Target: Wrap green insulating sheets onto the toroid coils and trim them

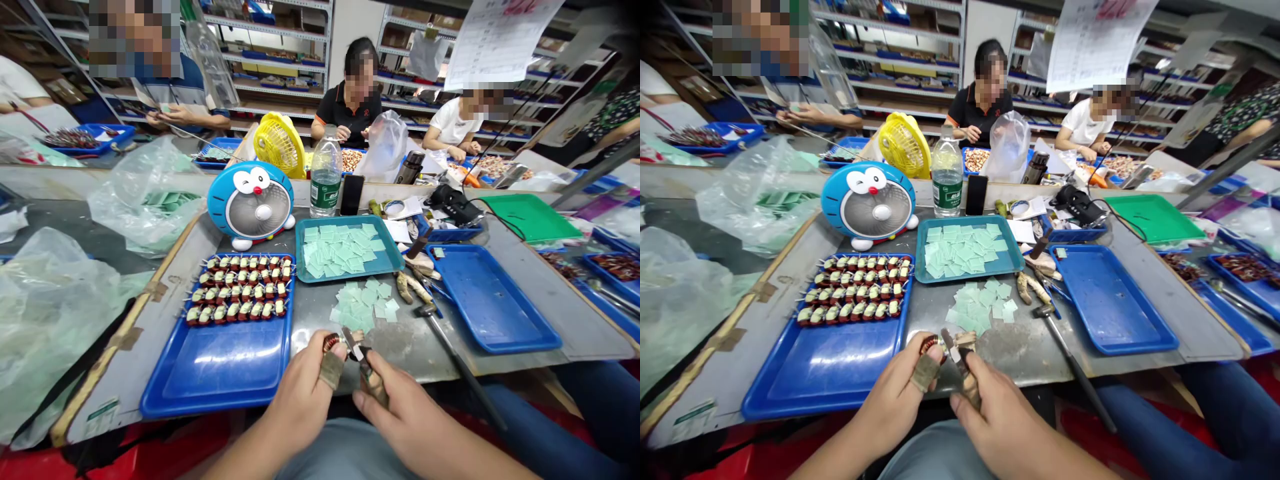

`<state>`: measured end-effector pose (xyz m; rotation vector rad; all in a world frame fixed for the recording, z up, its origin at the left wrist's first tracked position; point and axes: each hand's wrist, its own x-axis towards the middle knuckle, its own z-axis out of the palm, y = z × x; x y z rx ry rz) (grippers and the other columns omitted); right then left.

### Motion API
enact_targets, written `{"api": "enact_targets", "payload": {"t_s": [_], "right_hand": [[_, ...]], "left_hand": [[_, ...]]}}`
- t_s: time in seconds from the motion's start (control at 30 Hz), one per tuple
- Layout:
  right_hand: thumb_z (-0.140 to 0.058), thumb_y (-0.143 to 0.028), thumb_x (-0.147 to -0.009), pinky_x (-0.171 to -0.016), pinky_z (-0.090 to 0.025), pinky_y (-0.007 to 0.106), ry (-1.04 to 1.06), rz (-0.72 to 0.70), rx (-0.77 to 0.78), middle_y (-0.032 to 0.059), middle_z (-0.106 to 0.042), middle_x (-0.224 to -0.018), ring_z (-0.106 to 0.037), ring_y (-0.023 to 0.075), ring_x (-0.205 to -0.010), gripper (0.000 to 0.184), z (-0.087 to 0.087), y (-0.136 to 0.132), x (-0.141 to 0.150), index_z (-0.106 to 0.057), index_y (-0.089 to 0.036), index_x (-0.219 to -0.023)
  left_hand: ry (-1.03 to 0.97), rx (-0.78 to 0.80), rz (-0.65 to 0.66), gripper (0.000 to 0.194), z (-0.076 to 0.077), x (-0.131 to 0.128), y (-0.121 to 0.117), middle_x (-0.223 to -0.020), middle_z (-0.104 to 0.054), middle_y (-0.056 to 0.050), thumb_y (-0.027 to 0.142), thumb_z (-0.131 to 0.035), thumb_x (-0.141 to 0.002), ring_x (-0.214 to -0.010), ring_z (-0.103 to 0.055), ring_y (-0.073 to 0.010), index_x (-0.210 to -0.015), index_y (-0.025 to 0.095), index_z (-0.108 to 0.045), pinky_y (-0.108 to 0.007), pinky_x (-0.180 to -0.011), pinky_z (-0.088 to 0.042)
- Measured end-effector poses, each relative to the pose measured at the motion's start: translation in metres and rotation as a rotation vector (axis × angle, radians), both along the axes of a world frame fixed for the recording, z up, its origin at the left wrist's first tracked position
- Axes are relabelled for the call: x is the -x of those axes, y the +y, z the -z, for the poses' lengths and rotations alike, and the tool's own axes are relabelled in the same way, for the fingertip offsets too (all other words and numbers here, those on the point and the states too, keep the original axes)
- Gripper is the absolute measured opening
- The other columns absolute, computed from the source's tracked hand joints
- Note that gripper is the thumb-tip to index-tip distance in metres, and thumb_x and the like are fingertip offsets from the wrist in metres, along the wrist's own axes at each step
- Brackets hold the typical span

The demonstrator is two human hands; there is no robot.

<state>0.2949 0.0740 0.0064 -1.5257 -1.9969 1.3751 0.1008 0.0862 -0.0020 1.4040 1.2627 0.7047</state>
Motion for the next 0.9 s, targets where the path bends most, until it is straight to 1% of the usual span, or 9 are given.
{"api": "enact_targets", "payload": {"t_s": [0.13,0.2,0.3,0.33,0.43,0.53,0.63,0.77,0.9], "right_hand": [[-0.054,-0.021,-0.086,-0.067,-0.038,0.027,0.098,0.02,0.053,-0.0027,-0.049,-0.077,-0.043,0.0141,-0.07,0.007,-0.005,-0.007,-0.002,-0.049,-0.021,-0.091],[-0.055,-0.019,-0.083,-0.061,-0.034,0.025,0.214,0.004,0.141,-0.0051,-0.041,-0.073,-0.036,0.0122,-0.065,0.009,-0.008,-0.009,-0.002,-0.047,-0.021,-0.087],[-0.053,-0.017,-0.082,-0.055,-0.03,0.024,0.361,-0.005,0.332,-0.0068,-0.039,-0.07,-0.036,0.0107,-0.06,0.011,-0.012,-0.01,-0.002,-0.049,-0.022,-0.091],[-0.052,-0.017,-0.082,-0.055,-0.031,0.024,0.364,0.003,0.353,-0.0068,-0.04,-0.069,-0.038,0.0108,-0.059,0.011,-0.013,-0.01,-0.001,-0.05,-0.022,-0.092],[-0.055,-0.02,-0.086,-0.068,-0.039,0.025,0.229,0.044,0.238,-0.0036,-0.053,-0.08,-0.049,0.0137,-0.073,0.011,-0.014,-0.006,0.005,-0.054,-0.021,-0.097],[-0.056,-0.019,-0.088,-0.083,-0.042,0.029,0.093,0.009,0.111,0.0,-0.062,-0.097,-0.056,0.0174,-0.09,0.017,-0.014,-0.002,0.01,-0.054,-0.022,-0.105],[-0.051,-0.019,-0.091,-0.077,-0.042,0.029,0.018,-0.046,0.033,-0.0001,-0.063,-0.09,-0.056,0.0172,-0.081,0.014,-0.012,0.0,0.013,-0.051,-0.022,-0.104],[-0.047,-0.019,-0.091,-0.066,-0.039,0.03,-0.11,-0.034,-0.079,0.0009,-0.061,-0.084,-0.053,0.0175,-0.07,0.013,-0.003,-0.002,0.012,-0.049,-0.021,-0.103],[-0.043,-0.017,-0.092,-0.068,-0.041,0.033,-0.196,-0.043,-0.192,0.0036,-0.064,-0.088,-0.058,0.0208,-0.074,0.019,0.011,-0.005,0.012,-0.049,-0.022,-0.11]], "left_hand": [[-0.068,0.04,0.053,0.035,-0.008,0.004,-0.002,-0.08,-0.056,0.001,0.053,-0.034,-0.105,-0.079,-0.055,-0.0177,-0.1,0.022,-0.052,-0.03,-0.076,-0.04],[-0.15,0.046,0.07,0.035,-0.008,0.006,-0.004,-0.078,-0.054,0.003,0.052,-0.035,-0.106,-0.075,-0.053,-0.0155,-0.099,0.023,-0.052,-0.028,-0.073,-0.04],[-0.227,0.066,0.071,0.035,-0.003,0.009,-0.008,-0.074,-0.052,0.004,0.051,-0.035,-0.106,-0.071,-0.051,-0.0139,-0.096,0.022,-0.052,-0.027,-0.07,-0.039],[-0.229,0.074,0.067,0.036,-0.001,0.01,-0.008,-0.074,-0.052,0.004,0.051,-0.035,-0.106,-0.071,-0.051,-0.0139,-0.095,0.022,-0.052,-0.027,-0.071,-0.039],[-0.159,0.064,0.008,0.037,0.004,0.009,-0.008,-0.078,-0.055,0.003,0.052,-0.036,-0.105,-0.077,-0.054,-0.0151,-0.094,0.021,-0.052,-0.028,-0.073,-0.039],[-0.062,0.021,-0.034,0.036,0.004,0.008,-0.004,-0.084,-0.059,0.001,0.053,-0.036,-0.105,-0.082,-0.056,-0.0174,-0.097,0.022,-0.052,-0.03,-0.075,-0.039],[-0.023,-0.014,-0.029,0.036,0.0,0.007,0.0,-0.085,-0.062,0.0,0.053,-0.035,-0.105,-0.083,-0.057,-0.0189,-0.101,0.022,-0.052,-0.031,-0.077,-0.039],[-0.016,-0.042,-0.048,0.036,-0.003,0.007,0.0,-0.09,-0.066,-0.002,0.052,-0.034,-0.105,-0.082,-0.058,-0.0192,-0.101,0.022,-0.053,-0.031,-0.076,-0.039],[0.012,-0.067,-0.087,0.035,-0.001,0.005,-0.005,-0.088,-0.066,-0.002,0.051,-0.036,-0.105,-0.08,-0.059,-0.0196,-0.102,0.022,-0.055,-0.031,-0.075,-0.039]]}}
